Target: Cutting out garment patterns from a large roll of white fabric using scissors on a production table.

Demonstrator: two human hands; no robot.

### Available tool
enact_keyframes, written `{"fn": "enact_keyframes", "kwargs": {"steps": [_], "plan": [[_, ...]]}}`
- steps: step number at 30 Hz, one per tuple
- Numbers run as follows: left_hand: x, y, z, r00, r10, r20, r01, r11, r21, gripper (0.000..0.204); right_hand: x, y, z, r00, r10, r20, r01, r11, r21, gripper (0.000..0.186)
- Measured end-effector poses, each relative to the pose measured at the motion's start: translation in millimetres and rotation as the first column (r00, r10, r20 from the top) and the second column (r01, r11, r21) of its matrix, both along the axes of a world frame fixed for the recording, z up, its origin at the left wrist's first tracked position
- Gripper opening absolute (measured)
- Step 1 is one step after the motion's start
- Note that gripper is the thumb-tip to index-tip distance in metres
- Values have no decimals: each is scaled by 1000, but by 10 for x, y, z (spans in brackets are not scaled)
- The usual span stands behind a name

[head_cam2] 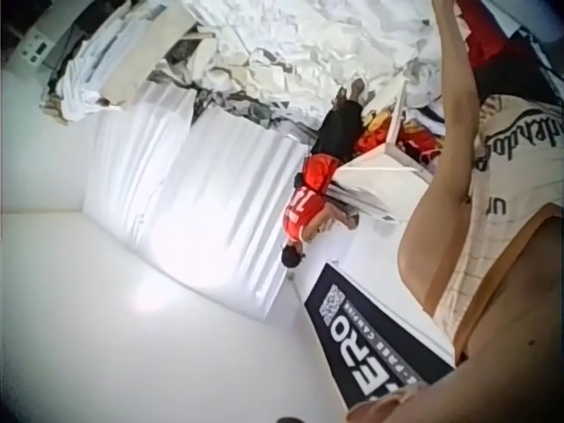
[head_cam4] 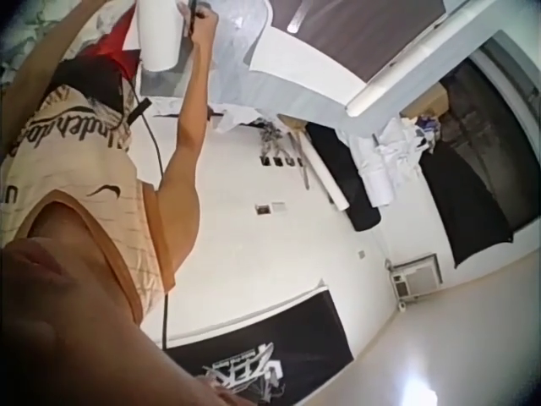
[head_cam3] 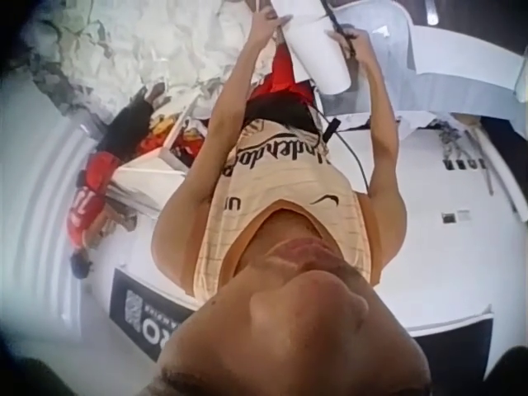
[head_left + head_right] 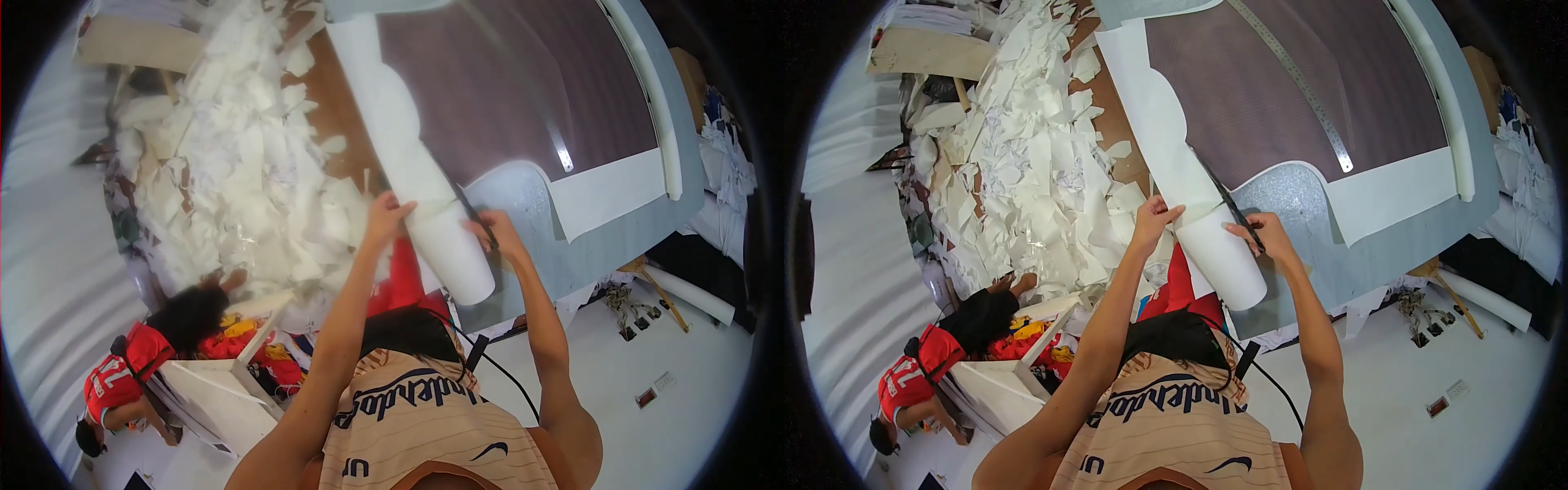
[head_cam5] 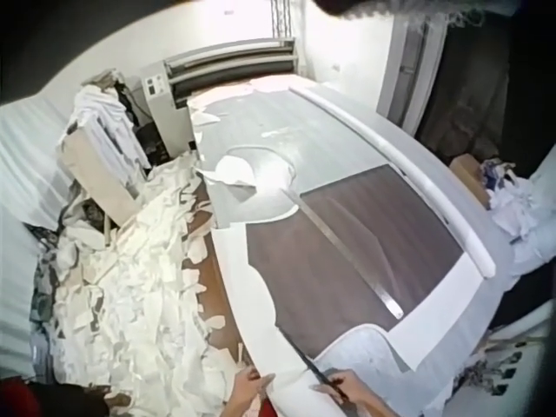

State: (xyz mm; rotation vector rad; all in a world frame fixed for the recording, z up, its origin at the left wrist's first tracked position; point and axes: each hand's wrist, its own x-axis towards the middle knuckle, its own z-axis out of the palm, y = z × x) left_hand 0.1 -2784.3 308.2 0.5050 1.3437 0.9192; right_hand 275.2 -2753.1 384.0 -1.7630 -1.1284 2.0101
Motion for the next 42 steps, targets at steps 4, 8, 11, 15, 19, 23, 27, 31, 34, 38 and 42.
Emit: {"fn": "enact_keyframes", "kwargs": {"steps": [4, 8, 11, 15, 19, 23, 27, 31, 34, 38, 42], "plan": [[-93, 140, -32, 998, -60, 7, 60, 997, -52, 32, -161, 213, 22, 999, 43, 23, -43, 999, -18, 35], [-73, 295, 22, 990, -136, 37, 139, 986, -90, 36, -123, 348, -94, 996, 61, 63, -60, 998, -17, 34], [-212, 405, -28, 979, -185, 81, 196, 966, -166, 39, -330, 509, -66, 999, 23, 27, -23, 1000, -5, 41], [-248, 561, -102, 964, -208, 164, 230, 966, -122, 40, -646, 822, -110, 997, -78, 13, 79, 994, -81, 40], [-374, 668, -279, 936, -278, 215, 312, 939, -144, 41, -1035, 1064, -313, 988, -142, -64, 144, 989, 27, 42], [-487, 802, -332, 903, -379, 204, 410, 901, -142, 33, -1411, 1140, -580, 972, -221, -80, 225, 973, 42, 42], [-548, 956, -278, 879, -394, 269, 443, 884, -151, 27, -1703, 1375, -496, 961, -265, -73, 271, 958, 92, 41], [-977, 1178, -360, 797, -570, 197, 592, 802, -75, 45, -1989, 1516, -433, 956, -288, -55, 293, 951, 96, 39], [-1330, 1991, -234, 997, -79, 19, 81, 990, -119, 46, -1981, 1439, -548, 941, -337, -42, 339, 937, 83, 37], [-1427, 3299, 177, 972, 3, -233, -13, 999, -43, 36, -2005, 1489, -369, 951, -310, -24, 310, 951, 14, 27], [-1404, 3464, 196, 933, -169, -317, 145, 984, -100, 34, -2093, 1535, -345, 901, -423, -98, 422, 906, -25, 33]]}}
